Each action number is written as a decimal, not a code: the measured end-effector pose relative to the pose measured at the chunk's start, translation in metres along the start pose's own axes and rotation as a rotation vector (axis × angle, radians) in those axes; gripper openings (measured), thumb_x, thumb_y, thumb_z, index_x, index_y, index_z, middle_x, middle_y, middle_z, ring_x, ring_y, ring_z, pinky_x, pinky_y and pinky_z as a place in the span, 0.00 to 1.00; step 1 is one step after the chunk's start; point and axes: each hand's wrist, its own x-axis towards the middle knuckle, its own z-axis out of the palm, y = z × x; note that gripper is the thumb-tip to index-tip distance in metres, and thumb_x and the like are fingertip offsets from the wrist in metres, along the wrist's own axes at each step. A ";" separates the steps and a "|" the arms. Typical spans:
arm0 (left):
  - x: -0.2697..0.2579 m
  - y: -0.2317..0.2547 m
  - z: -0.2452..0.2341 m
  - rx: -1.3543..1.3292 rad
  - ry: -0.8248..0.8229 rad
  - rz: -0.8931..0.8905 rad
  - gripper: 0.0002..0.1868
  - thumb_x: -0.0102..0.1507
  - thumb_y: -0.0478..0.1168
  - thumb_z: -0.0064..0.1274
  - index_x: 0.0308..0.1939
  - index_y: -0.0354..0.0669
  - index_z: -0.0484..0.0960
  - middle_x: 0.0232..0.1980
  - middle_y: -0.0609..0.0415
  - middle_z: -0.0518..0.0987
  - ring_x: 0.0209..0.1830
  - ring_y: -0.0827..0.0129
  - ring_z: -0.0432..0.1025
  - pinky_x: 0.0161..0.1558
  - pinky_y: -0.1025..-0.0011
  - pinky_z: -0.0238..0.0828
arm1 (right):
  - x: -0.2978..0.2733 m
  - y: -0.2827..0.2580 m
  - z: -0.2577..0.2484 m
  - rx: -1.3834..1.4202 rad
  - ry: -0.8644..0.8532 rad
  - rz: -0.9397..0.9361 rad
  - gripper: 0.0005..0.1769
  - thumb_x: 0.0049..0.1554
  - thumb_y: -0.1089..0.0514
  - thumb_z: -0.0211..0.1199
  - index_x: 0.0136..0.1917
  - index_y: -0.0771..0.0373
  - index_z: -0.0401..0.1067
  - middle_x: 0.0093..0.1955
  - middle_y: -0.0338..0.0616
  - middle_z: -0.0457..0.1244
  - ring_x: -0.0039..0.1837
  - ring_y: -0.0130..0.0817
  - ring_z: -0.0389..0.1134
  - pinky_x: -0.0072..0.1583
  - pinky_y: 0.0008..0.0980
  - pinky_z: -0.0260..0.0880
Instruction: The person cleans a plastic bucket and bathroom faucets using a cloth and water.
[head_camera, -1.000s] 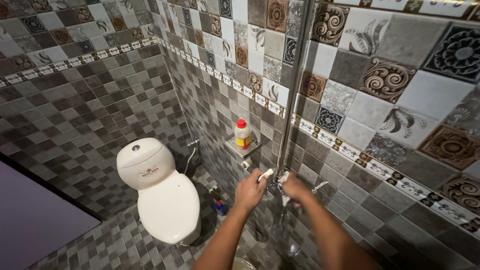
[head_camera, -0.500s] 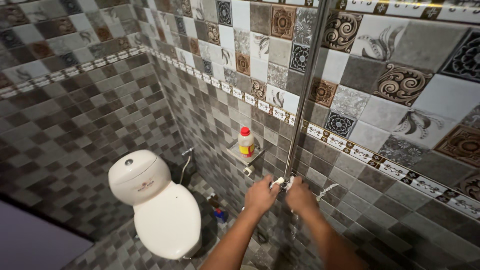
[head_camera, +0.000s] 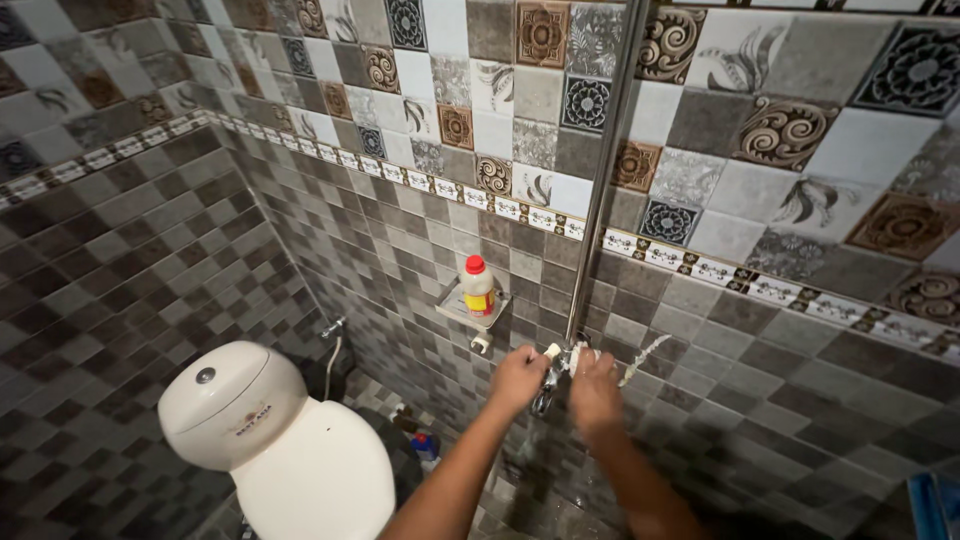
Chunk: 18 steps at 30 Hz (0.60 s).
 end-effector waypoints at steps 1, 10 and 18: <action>0.003 -0.007 0.000 -0.041 -0.028 -0.003 0.18 0.61 0.53 0.55 0.35 0.41 0.81 0.33 0.44 0.82 0.36 0.53 0.76 0.40 0.59 0.71 | -0.001 -0.004 -0.011 -0.004 0.000 0.009 0.15 0.61 0.62 0.54 0.62 0.63 0.64 0.56 0.64 0.59 0.57 0.61 0.66 0.55 0.53 0.71; -0.005 -0.032 0.006 -0.511 -0.173 0.034 0.08 0.63 0.41 0.57 0.37 0.39 0.83 0.30 0.60 0.79 0.32 0.79 0.69 0.37 0.75 0.67 | 0.020 -0.031 -0.091 0.186 -0.325 -0.209 0.24 0.51 0.62 0.62 0.61 0.51 0.71 0.53 0.55 0.65 0.56 0.58 0.68 0.53 0.53 0.70; -0.017 -0.003 -0.015 -0.348 -0.124 0.122 0.10 0.64 0.43 0.56 0.40 0.40 0.82 0.30 0.56 0.80 0.31 0.74 0.73 0.37 0.71 0.70 | 0.027 -0.031 -0.082 -0.313 -0.788 -0.065 0.35 0.57 0.51 0.59 0.75 0.35 0.57 0.62 0.49 0.66 0.65 0.49 0.68 0.62 0.49 0.70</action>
